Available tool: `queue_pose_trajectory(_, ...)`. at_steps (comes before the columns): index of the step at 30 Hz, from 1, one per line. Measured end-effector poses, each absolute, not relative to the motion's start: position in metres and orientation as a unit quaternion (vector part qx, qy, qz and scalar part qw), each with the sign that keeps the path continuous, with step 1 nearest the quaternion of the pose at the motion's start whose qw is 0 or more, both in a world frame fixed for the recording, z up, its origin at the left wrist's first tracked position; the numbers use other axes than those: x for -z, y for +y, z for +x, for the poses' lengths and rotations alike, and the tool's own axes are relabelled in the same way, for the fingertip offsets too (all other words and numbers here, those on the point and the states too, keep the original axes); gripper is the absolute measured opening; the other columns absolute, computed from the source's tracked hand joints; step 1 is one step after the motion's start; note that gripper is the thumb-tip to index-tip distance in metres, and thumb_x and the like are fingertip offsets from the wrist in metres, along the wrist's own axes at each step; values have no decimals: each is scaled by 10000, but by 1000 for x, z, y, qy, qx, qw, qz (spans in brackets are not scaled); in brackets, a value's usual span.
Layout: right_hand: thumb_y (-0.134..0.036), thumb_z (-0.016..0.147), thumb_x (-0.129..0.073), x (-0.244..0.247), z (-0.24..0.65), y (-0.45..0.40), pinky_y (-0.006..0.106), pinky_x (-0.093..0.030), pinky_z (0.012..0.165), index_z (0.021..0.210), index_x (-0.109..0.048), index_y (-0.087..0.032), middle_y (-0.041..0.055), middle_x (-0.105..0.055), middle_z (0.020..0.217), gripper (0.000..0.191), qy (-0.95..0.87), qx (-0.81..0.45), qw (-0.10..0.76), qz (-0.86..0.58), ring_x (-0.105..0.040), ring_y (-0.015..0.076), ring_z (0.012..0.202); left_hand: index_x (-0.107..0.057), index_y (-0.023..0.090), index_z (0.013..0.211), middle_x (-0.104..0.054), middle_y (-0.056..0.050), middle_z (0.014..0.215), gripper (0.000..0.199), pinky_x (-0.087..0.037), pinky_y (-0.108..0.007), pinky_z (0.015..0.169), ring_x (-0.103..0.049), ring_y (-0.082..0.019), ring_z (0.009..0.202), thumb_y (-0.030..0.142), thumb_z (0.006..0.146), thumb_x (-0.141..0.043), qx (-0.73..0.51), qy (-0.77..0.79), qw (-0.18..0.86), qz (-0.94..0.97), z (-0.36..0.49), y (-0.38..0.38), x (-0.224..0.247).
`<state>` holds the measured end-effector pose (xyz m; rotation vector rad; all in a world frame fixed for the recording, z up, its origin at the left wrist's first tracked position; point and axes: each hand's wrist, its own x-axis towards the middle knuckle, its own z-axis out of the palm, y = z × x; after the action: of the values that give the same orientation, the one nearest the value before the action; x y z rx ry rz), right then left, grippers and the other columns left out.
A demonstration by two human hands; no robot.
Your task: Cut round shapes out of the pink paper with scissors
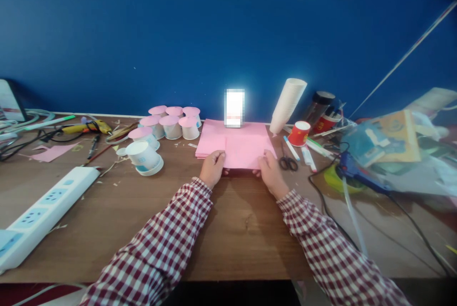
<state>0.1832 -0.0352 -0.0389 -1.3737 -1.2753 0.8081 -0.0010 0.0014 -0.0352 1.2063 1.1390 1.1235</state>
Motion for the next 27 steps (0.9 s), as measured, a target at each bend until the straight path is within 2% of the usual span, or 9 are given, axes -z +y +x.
queue_pose_trajectory(6,-334,849,-417,37,184,-36,186,-453,399,1034,-455,-172,-50,-551,562,249,-544,-301,520,-585,-574,125,468,-612,139,966,-584,18,668,211,-478,-204,404,-571,-91,464,289,825,-567,-472,473,555,495,0,2,35)
queue_pose_trajectory(16,-389,855,-453,39,185,-35,202,-470,414,1058,-449,-168,-28,-563,642,300,-538,-282,529,-593,-597,132,507,-599,126,894,-611,4,693,165,-470,-184,418,-578,-83,478,260,798,-596,-458,466,556,513,0,1,37)
queue_pose_trajectory(27,-398,854,-467,34,183,-36,194,-454,388,961,-465,-175,1,-572,734,248,-551,-289,507,-596,-602,121,497,-599,122,888,-607,7,681,156,-469,-181,412,-571,-78,464,247,795,-595,-461,468,558,507,0,0,35)
